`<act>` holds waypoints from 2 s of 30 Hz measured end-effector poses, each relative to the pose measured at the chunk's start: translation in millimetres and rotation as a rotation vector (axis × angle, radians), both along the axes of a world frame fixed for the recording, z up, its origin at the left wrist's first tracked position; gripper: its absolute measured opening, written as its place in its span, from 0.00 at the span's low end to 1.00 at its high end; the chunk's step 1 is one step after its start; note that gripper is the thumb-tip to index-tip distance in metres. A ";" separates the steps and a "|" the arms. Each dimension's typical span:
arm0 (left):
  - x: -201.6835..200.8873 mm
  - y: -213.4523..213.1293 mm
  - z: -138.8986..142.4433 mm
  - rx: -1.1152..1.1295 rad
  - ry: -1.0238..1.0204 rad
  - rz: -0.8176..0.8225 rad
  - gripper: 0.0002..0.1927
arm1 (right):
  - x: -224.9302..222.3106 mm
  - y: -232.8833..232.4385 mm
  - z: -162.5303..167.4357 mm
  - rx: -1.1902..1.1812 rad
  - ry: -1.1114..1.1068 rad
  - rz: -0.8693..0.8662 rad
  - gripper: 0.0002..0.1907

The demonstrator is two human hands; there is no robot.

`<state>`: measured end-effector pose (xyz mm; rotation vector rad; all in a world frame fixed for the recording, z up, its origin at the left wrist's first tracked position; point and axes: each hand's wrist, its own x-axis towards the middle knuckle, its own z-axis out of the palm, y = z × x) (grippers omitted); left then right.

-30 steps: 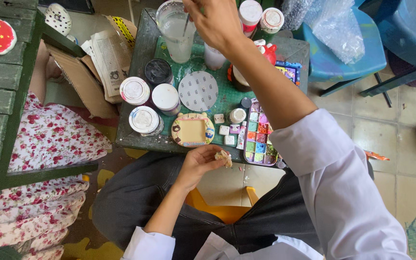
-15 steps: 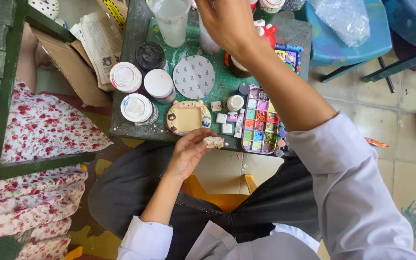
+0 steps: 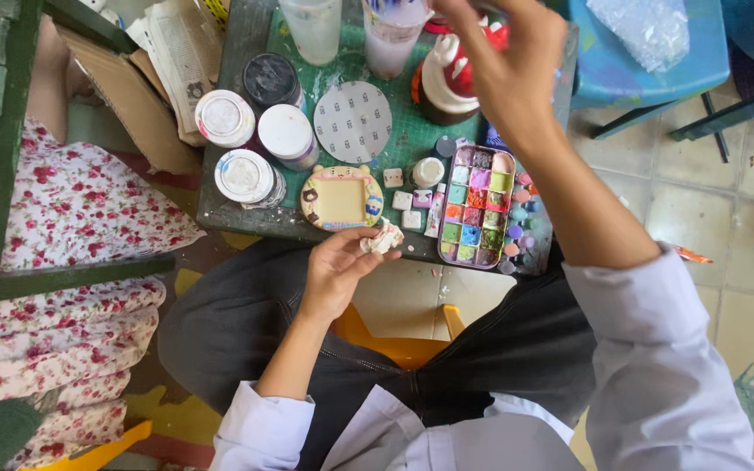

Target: The person sits on the floor holding a plaster figurine and paints its details with a small brush, dipping the brush into a watercolor palette on a low table. They wipe the brush, set the figurine on the table, and handle a small plaster piece before picking the figurine up again.

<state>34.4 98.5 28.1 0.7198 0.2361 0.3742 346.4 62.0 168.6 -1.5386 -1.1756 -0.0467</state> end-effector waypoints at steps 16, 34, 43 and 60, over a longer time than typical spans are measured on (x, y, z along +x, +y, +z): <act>10.1 -109.8 60.6 0.276 -0.128 0.345 0.18 | -138.4 -244.0 -83.3 0.385 1.197 0.217 0.08; -2.2 -111.4 73.1 0.322 -0.124 0.360 0.21 | -145.5 -239.0 -59.9 0.371 0.789 0.184 0.08; 5.7 -108.6 93.0 0.390 -0.122 0.433 0.25 | -144.3 -233.1 -52.1 0.389 0.614 0.159 0.07; 10.3 -114.6 90.8 0.235 -0.075 0.541 0.25 | -144.2 -236.4 -53.2 0.262 0.672 0.164 0.08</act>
